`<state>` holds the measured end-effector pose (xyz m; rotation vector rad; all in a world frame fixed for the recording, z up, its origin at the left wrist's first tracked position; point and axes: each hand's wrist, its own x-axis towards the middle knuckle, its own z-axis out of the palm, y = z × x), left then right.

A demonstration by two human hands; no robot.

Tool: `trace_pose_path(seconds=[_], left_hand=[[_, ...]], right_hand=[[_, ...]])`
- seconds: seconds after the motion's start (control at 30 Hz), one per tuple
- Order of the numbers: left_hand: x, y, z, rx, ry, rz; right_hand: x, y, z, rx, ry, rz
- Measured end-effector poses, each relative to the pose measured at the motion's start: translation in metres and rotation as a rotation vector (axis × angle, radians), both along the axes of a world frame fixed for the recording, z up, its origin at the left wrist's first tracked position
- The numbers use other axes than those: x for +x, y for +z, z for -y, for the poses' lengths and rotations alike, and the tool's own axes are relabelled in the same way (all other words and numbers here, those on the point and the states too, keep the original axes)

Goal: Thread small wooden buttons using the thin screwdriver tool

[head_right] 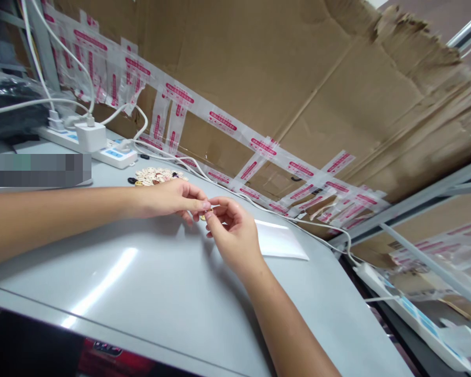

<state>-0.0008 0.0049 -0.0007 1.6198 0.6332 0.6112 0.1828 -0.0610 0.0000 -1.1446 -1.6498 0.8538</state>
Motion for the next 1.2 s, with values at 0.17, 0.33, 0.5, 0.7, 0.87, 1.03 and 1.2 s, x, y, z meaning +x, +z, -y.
trace_pose_path(seconds=[0.17,0.33,0.5,0.7,0.87,1.03,1.2], left_hand=[[0.0043,-0.0009,0.0042,0.036,0.033,0.023],[0.0054,-0.0038,0.0026,0.055,0.076,0.06],[0.0059,-0.003,0.0018,0.079,0.173,0.069],[0.0046,0.0024,0.0051,0.225,0.346,0.082],[0.0042,0.0006,0.001,0.291,0.484,0.083],[0.0038,-0.0002,0.0016,0.338,0.486,0.045],[0.0029,0.0018,0.0008,0.325,0.502,0.076]], right_hand=[[0.001,0.002,0.0015,0.032,-0.043,0.019],[0.0013,0.0025,0.0004,0.025,-0.086,-0.014],[0.0019,0.0018,-0.0021,0.023,-0.141,-0.053],[0.0025,0.0016,-0.0024,0.039,-0.147,-0.024],[0.0023,0.0005,-0.0027,0.04,-0.153,-0.027],[0.0017,-0.0004,-0.0026,0.037,-0.152,-0.021],[0.0012,-0.0011,-0.0018,0.03,-0.143,-0.018]])
